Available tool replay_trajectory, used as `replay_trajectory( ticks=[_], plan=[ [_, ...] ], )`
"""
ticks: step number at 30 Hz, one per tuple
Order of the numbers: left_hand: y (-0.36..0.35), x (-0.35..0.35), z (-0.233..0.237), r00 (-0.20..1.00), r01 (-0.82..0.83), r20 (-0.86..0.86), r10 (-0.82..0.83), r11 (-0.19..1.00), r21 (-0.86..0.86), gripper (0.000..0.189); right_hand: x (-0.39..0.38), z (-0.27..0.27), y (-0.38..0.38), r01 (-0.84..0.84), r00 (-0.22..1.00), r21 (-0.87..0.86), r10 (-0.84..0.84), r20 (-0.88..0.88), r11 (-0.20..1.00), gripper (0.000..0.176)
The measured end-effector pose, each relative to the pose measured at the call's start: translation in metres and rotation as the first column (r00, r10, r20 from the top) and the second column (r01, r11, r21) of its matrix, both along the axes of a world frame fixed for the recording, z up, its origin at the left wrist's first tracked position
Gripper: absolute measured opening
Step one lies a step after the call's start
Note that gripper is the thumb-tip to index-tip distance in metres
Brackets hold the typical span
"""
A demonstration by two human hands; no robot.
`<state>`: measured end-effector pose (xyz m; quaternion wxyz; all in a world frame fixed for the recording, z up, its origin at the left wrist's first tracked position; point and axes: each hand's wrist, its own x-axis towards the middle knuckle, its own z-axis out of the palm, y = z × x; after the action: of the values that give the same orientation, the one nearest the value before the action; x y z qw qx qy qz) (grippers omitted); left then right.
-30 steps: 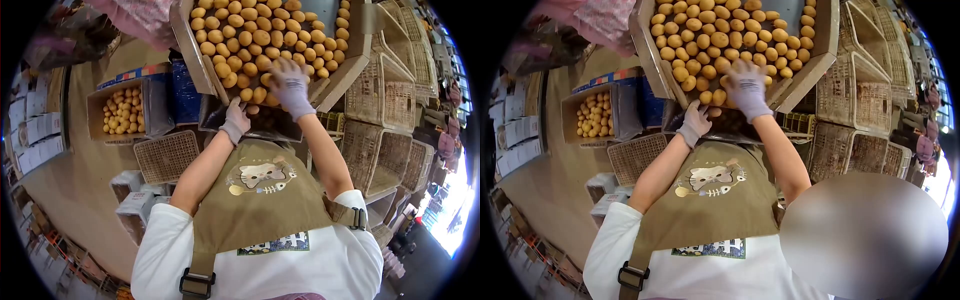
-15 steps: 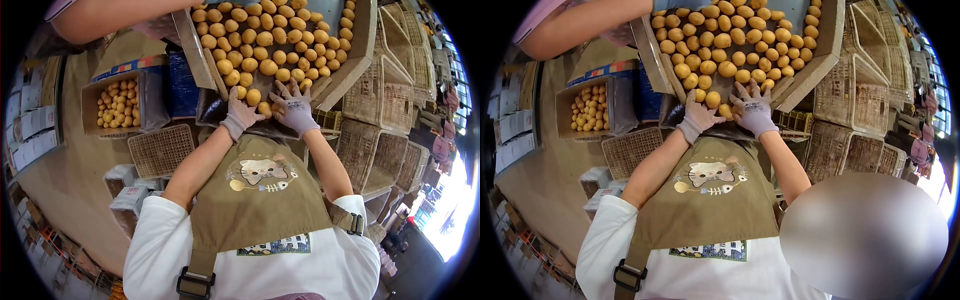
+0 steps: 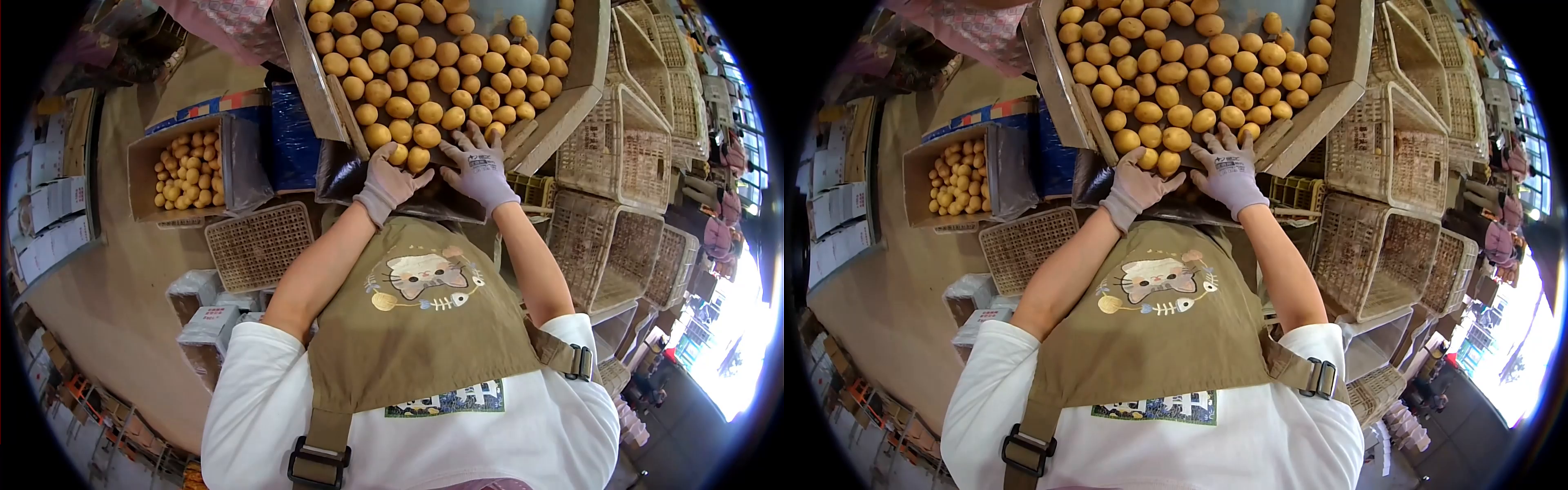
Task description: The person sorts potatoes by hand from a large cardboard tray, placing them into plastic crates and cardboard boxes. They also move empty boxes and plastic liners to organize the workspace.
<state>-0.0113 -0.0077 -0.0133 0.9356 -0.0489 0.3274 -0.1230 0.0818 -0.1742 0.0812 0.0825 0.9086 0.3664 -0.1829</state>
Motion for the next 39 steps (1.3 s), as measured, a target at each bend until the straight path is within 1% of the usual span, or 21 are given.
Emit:
replay_trajectory(
  ticks=[2, 5, 6, 7, 11, 15, 18, 19, 21, 22, 23, 24, 25, 26, 29, 30, 31, 33, 37, 38, 39],
  plan=[
    [-0.001, 0.0, 0.001, 1.0, 0.006, 0.014, -0.006, 1.0, 0.024, 0.052, -0.001, -0.004, -0.005, -0.081, 0.989, 0.108, 0.066, 0.135, 0.991, 0.046],
    [-0.001, 0.003, 0.008, 0.996, 0.043, 0.074, -0.049, 0.996, 0.079, 0.062, 0.029, 0.008, 0.01, 0.159, 0.985, 0.21, -0.14, -0.1, 0.965, 0.03],
    [-0.001, 0.004, 0.01, 0.993, 0.058, 0.099, -0.068, 0.993, 0.102, 0.067, 0.031, 0.01, 0.015, 0.116, 0.974, 0.481, -0.195, 0.116, 0.869, 0.018],
    [-0.003, 0.005, 0.01, 0.993, 0.064, 0.096, -0.072, 0.994, 0.086, 0.072, 0.039, 0.007, 0.018, 0.185, 0.96, 0.549, -0.271, 0.078, 0.815, 0.025],
    [-0.016, 0.016, 0.031, 0.995, 0.096, -0.012, -0.095, 0.99, 0.107, 0.097, 0.058, 0.012, 0.048, 0.322, 0.946, 0.104, -0.323, -0.006, 0.941, 0.043],
    [-0.016, 0.014, 0.018, 0.999, 0.05, 0.01, -0.05, 0.998, 0.041, 0.1, 0.074, 0.006, 0.033, 0.35, 0.921, 0.264, -0.278, -0.273, 0.899, 0.045],
    [-0.009, 0.011, 0.025, 1.0, 0.015, 0.023, -0.016, 0.998, 0.059, 0.099, 0.052, 0.046, -0.001, 0.207, 0.972, 0.593, -0.232, -0.035, 0.778, 0.042],
    [-0.009, 0.01, 0.024, 1.0, 0.005, 0.022, -0.006, 0.999, 0.05, 0.099, 0.061, 0.046, -0.031, -0.008, 0.918, 0.555, -0.214, 0.334, 0.832, 0.042],
    [-0.009, 0.008, 0.02, 1.0, -0.002, 0.016, 0.001, 0.999, 0.039, 0.098, 0.082, 0.058, -0.097, 0.057, 0.6, 0.475, -0.411, 0.687, 0.878, 0.036],
    [-0.011, 0.008, 0.021, 0.997, 0.001, 0.08, -0.007, 0.997, 0.075, 0.098, 0.091, 0.062, -0.126, 0.204, 0.417, 0.444, -0.488, 0.767, 0.872, 0.033],
    [-0.013, 0.009, 0.02, 0.997, 0.002, 0.075, -0.007, 0.997, 0.072, 0.098, 0.097, 0.06, -0.14, 0.271, 0.354, 0.441, -0.515, 0.781, 0.856, 0.03],
    [-0.015, 0.013, 0.019, 0.997, 0.0, 0.077, -0.006, 0.997, 0.072, 0.099, 0.094, 0.059, -0.125, 0.223, 0.458, 0.472, -0.519, 0.722, 0.853, 0.028],
    [-0.018, 0.015, 0.019, 0.997, 0.001, 0.074, -0.007, 0.997, 0.071, 0.099, 0.083, 0.06, -0.099, 0.279, 0.676, 0.604, -0.599, 0.429, 0.747, 0.027],
    [-0.018, 0.016, 0.02, 0.997, 0.017, 0.074, -0.022, 0.997, 0.07, 0.099, 0.084, 0.046, -0.073, -0.038, 0.847, 0.752, -0.378, 0.373, 0.658, 0.03],
    [-0.018, 0.018, 0.026, 0.997, 0.049, 0.055, -0.058, 0.988, 0.144, 0.099, 0.051, 0.02, 0.005, 0.227, 0.968, 0.363, -0.251, 0.017, 0.904, 0.038],
    [-0.017, 0.016, 0.023, 0.996, 0.052, 0.069, -0.061, 0.991, 0.121, 0.098, 0.051, -0.012, 0.015, 0.243, 0.962, 0.323, -0.269, 0.038, 0.915, 0.037],
    [-0.016, 0.015, 0.022, 0.996, 0.054, 0.059, -0.061, 0.992, 0.114, 0.098, 0.056, 0.007, 0.035, 0.396, 0.914, 0.168, -0.37, -0.164, 0.903, 0.038],
    [-0.013, 0.013, 0.02, 0.998, 0.047, 0.042, -0.051, 0.994, 0.094, 0.097, 0.068, 0.011, 0.043, 0.39, 0.913, 0.138, -0.363, -0.186, 0.91, 0.035],
    [0.0, 0.008, 0.026, 0.996, 0.0, 0.09, -0.005, 0.999, 0.045, 0.096, 0.062, 0.045, 0.005, 0.409, 0.909, 0.485, -0.301, -0.287, 0.773, 0.027],
    [0.002, 0.007, 0.023, 0.99, 0.011, 0.135, -0.025, 0.995, 0.103, 0.101, 0.07, 0.039, -0.027, 0.111, 0.98, 0.639, -0.189, 0.055, 0.761, 0.027],
    [0.001, 0.004, 0.019, 0.984, 0.025, 0.173, -0.053, 0.986, 0.163, 0.106, 0.08, 0.035, -0.063, 0.076, 0.916, 0.686, -0.322, 0.238, 0.723, 0.035]
  ],
)
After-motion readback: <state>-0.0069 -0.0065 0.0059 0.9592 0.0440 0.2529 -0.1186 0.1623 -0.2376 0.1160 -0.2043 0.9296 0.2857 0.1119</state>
